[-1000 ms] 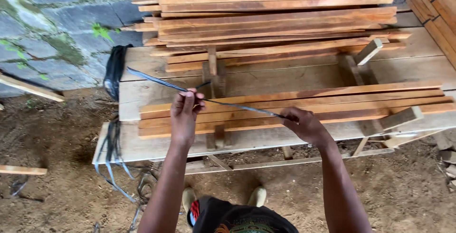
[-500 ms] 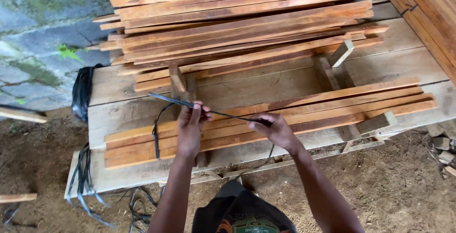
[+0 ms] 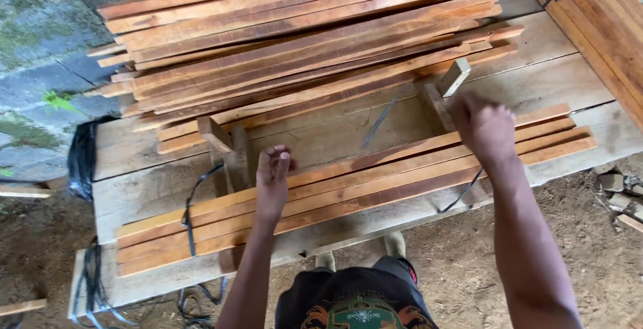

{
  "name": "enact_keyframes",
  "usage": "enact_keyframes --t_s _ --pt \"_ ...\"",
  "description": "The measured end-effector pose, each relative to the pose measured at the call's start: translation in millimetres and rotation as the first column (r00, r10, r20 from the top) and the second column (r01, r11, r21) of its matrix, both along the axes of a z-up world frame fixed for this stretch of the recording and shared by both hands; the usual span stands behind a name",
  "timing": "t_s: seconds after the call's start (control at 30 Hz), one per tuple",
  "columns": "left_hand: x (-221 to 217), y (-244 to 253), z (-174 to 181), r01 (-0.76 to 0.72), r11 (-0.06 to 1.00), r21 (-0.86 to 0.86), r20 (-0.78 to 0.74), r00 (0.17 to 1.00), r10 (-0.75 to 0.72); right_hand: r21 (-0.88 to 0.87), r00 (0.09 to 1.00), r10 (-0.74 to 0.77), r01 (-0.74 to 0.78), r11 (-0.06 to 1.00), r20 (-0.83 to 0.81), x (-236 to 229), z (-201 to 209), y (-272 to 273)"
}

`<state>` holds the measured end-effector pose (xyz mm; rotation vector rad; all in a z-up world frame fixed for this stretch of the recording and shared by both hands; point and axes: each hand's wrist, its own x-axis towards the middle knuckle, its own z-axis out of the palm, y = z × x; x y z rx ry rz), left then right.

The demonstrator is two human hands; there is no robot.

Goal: Bundling multiple long wooden slats together using plastic tie strips.

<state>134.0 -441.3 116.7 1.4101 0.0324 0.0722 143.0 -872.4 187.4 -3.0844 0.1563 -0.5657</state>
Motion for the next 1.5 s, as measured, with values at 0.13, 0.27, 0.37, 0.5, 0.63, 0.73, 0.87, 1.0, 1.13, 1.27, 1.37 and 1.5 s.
enact_keyframes --t_s 0.13,0.27,0.37,0.5,0.63,0.73,0.87,1.0,1.13,1.27,1.37,1.5 --pt "-2.1 -55.8 5.2 0.060 0.958 0.281 0.002 0.998 -0.063 0.070 0.980 -0.071 0.059 0.996 0.186 36.2 -25.8 -29.7" --pt "-16.6 -147.9 -5.0 0.338 0.716 0.611 -0.164 0.939 -0.303 -0.158 0.920 0.283 -0.248 0.956 0.270 59.2 -72.4 -27.1" --pt "-25.0 -217.2 -52.9 0.250 0.554 0.794 0.035 0.891 -0.453 -0.038 0.949 0.313 -0.315 0.948 -0.044 86.6 -151.9 -43.2" --pt "-34.1 -274.3 -105.1 -0.084 0.285 0.955 0.228 0.821 -0.524 0.587 0.869 0.370 -0.118 0.801 -0.330 110.7 -275.6 -62.8" --pt "-28.4 -283.3 -85.3 0.104 -0.023 0.994 -0.101 0.856 -0.507 0.430 0.780 0.325 -0.079 0.899 -0.535 110.0 -237.7 -48.3" --pt "-32.8 -280.9 -103.5 0.083 -0.106 0.991 -0.125 0.867 -0.483 0.405 0.727 0.309 -0.046 0.913 -0.614 109.1 -252.5 -48.6" --pt "-39.5 -281.8 -132.2 -0.042 -0.075 0.996 0.002 0.885 -0.465 0.491 0.655 0.409 -0.065 0.869 -0.636 92.3 -242.5 -49.9" --pt "-35.7 -281.0 -146.3 -0.119 -0.067 0.991 0.076 0.889 -0.451 0.518 0.655 0.445 -0.095 0.850 -0.611 85.8 -212.5 -47.0" --pt "-34.6 -281.4 -149.5 -0.231 -0.040 0.972 0.188 0.868 -0.459 0.514 0.635 0.449 -0.094 0.852 -0.628 81.8 -208.1 -45.0" --pt "-28.3 -278.5 -135.9 -0.279 0.008 0.960 0.248 0.838 -0.485 0.494 0.644 0.413 -0.062 0.867 -0.644 89.8 -207.0 -43.2" --pt "-33.0 -279.5 -127.0 -0.129 -0.051 0.990 0.087 0.865 -0.495 0.516 0.636 0.424 -0.046 0.856 -0.646 89.8 -218.2 -47.8" --pt "-34.5 -280.6 -118.9 -0.114 -0.077 0.991 0.062 0.868 -0.493 0.561 0.669 0.417 -0.001 0.828 -0.615 98.3 -230.4 -47.3"
